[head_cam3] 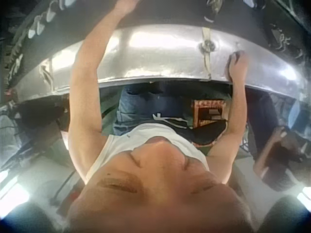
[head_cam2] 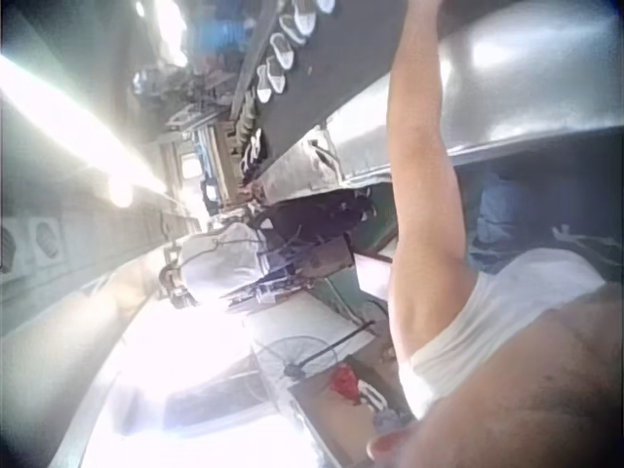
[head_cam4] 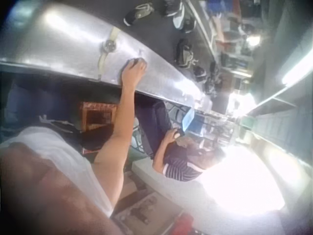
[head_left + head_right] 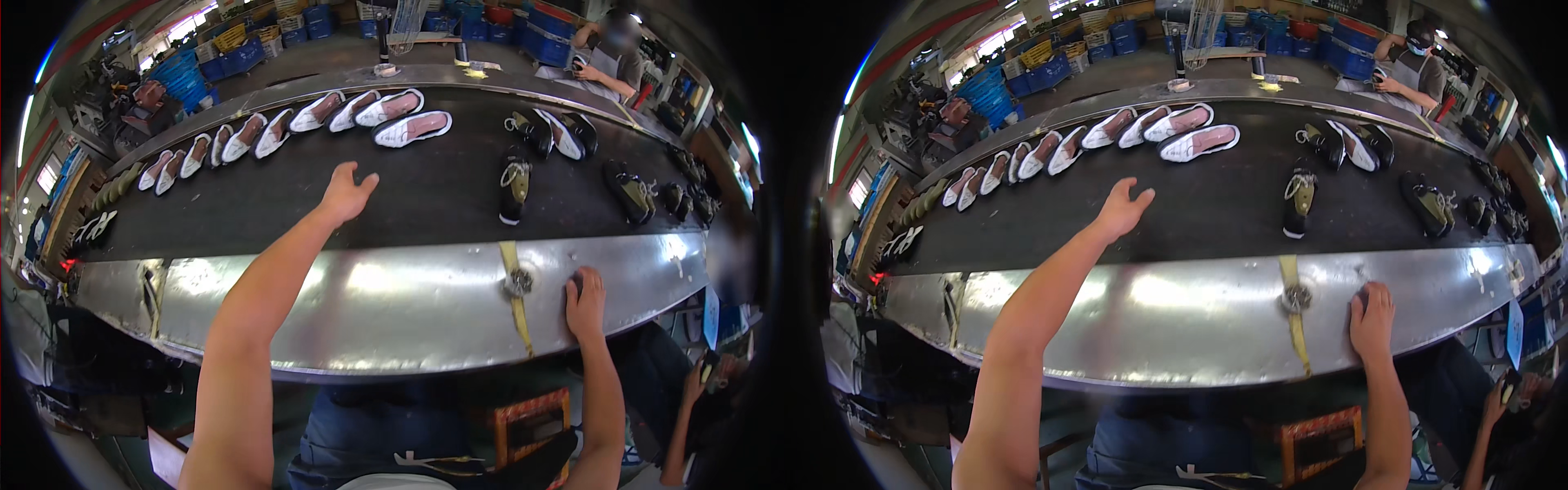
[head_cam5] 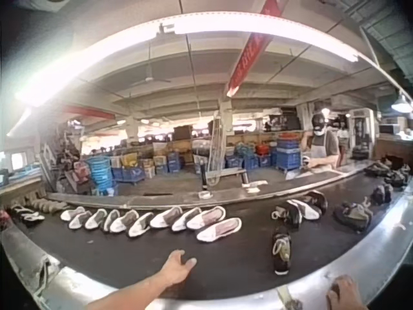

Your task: Manually lasting shoe uppers by pulling them over lasts using specialized pliers on a factory assembly line.

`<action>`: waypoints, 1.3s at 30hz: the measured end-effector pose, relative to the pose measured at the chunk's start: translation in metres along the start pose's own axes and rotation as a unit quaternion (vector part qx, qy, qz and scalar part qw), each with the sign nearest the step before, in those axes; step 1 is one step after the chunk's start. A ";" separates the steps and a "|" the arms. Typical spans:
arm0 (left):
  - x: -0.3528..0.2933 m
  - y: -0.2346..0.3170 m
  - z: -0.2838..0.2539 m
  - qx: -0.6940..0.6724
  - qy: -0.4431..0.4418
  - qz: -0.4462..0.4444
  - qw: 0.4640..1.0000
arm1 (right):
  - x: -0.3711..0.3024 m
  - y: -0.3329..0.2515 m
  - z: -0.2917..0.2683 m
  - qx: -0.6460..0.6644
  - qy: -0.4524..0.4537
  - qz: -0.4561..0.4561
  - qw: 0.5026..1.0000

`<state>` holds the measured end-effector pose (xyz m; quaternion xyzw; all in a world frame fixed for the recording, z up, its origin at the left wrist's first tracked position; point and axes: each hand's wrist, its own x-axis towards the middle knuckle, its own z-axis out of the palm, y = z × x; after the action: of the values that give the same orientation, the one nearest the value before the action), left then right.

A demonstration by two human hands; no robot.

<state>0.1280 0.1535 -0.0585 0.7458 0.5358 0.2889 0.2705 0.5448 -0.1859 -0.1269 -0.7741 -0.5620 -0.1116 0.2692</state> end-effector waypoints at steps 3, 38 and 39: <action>0.093 -0.017 0.028 0.088 0.081 -0.001 0.993 | 0.006 -0.019 -0.001 0.023 -0.015 -0.011 1.000; -0.572 -0.050 -0.067 -0.313 -0.159 -0.123 0.928 | -0.158 -0.147 -0.052 0.181 -0.051 -0.104 0.977; -0.586 -0.039 -0.061 -0.302 -0.197 -0.135 0.923 | -0.216 -0.153 -0.053 0.196 -0.055 -0.150 0.967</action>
<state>-0.0924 -0.3902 -0.1272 0.5914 0.4547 0.2452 0.6192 0.3353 -0.3550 -0.1414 -0.6178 -0.6969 0.0042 0.3643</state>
